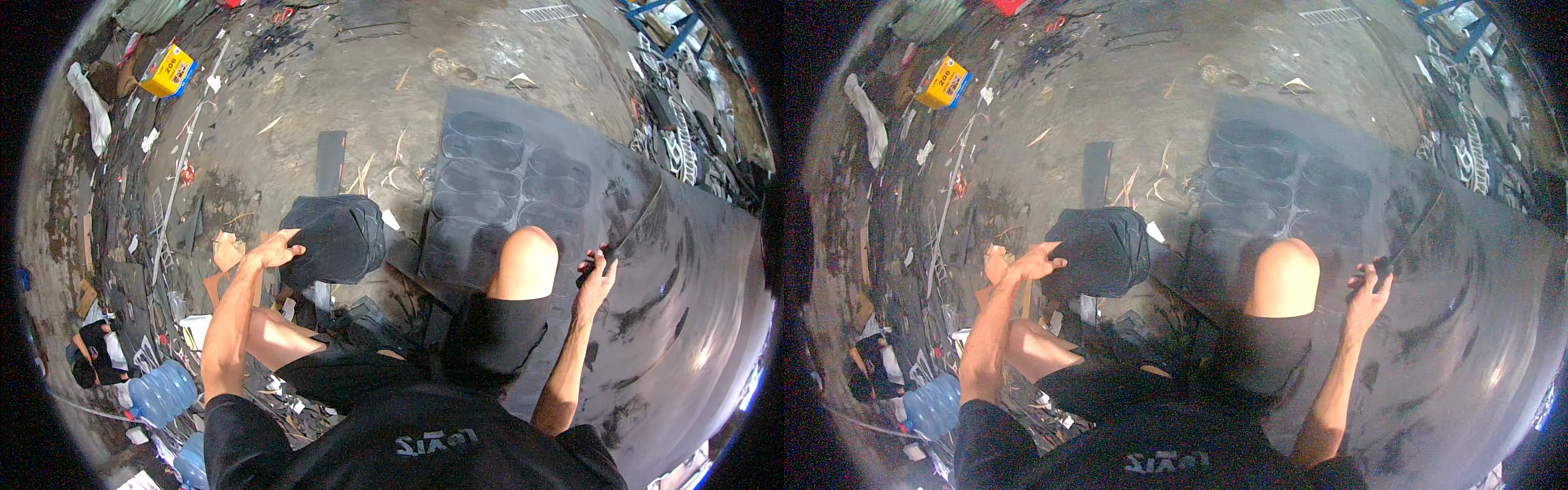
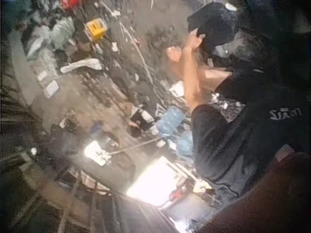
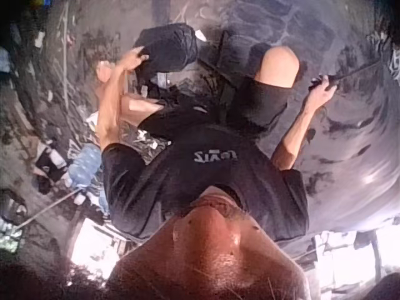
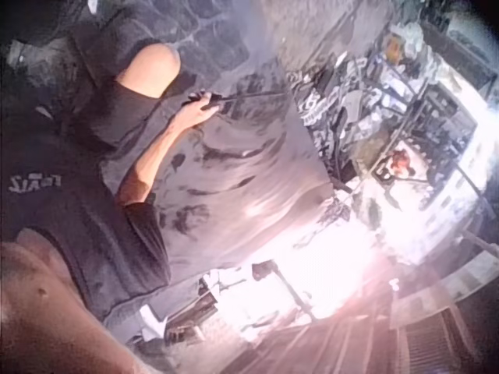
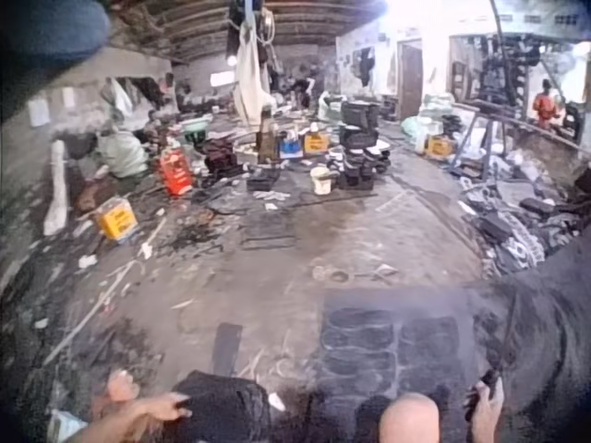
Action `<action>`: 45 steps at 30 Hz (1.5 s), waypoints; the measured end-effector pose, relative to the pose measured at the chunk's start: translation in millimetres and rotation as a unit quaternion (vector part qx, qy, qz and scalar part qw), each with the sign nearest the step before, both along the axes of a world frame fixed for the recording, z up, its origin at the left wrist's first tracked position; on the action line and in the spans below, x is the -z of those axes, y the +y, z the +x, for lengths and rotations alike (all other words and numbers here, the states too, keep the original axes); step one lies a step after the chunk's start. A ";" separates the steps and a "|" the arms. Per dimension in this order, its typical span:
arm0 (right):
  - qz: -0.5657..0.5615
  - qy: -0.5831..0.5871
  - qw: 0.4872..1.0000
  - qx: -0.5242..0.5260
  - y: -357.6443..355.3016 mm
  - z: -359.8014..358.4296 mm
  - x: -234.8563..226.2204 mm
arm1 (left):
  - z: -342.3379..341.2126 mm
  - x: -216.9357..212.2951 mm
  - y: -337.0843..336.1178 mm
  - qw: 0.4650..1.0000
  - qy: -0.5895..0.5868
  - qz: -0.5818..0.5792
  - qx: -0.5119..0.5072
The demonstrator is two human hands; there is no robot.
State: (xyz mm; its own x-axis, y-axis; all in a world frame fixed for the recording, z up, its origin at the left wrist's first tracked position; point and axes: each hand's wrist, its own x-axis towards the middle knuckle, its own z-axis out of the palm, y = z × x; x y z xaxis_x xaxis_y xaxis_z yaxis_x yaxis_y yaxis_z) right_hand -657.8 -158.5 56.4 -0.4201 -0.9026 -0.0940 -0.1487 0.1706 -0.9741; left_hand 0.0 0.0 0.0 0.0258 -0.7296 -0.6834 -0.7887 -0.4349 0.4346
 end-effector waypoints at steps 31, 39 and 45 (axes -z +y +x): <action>0.218 0.184 0.921 -0.266 161.3 20.7 91.7 | -447.0 98.7 -133.9 0.826 0.309 -0.173 -0.438; 0.254 0.173 0.919 -0.246 171.3 19.6 103.2 | -450.3 93.9 -140.8 0.736 0.472 -0.072 -0.480; 0.275 0.162 0.913 -0.256 174.7 14.4 104.2 | -447.8 102.6 -143.8 0.710 0.502 -0.049 -0.491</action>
State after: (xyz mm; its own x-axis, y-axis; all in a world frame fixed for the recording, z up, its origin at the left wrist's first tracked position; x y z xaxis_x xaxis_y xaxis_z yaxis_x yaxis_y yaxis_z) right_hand -643.4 16.2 -47.8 -0.0434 -0.8423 -0.5373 -0.6102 0.4482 -0.6533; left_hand -447.8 -143.8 -102.6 0.0910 -0.7417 -0.6646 0.6037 -0.4897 0.6291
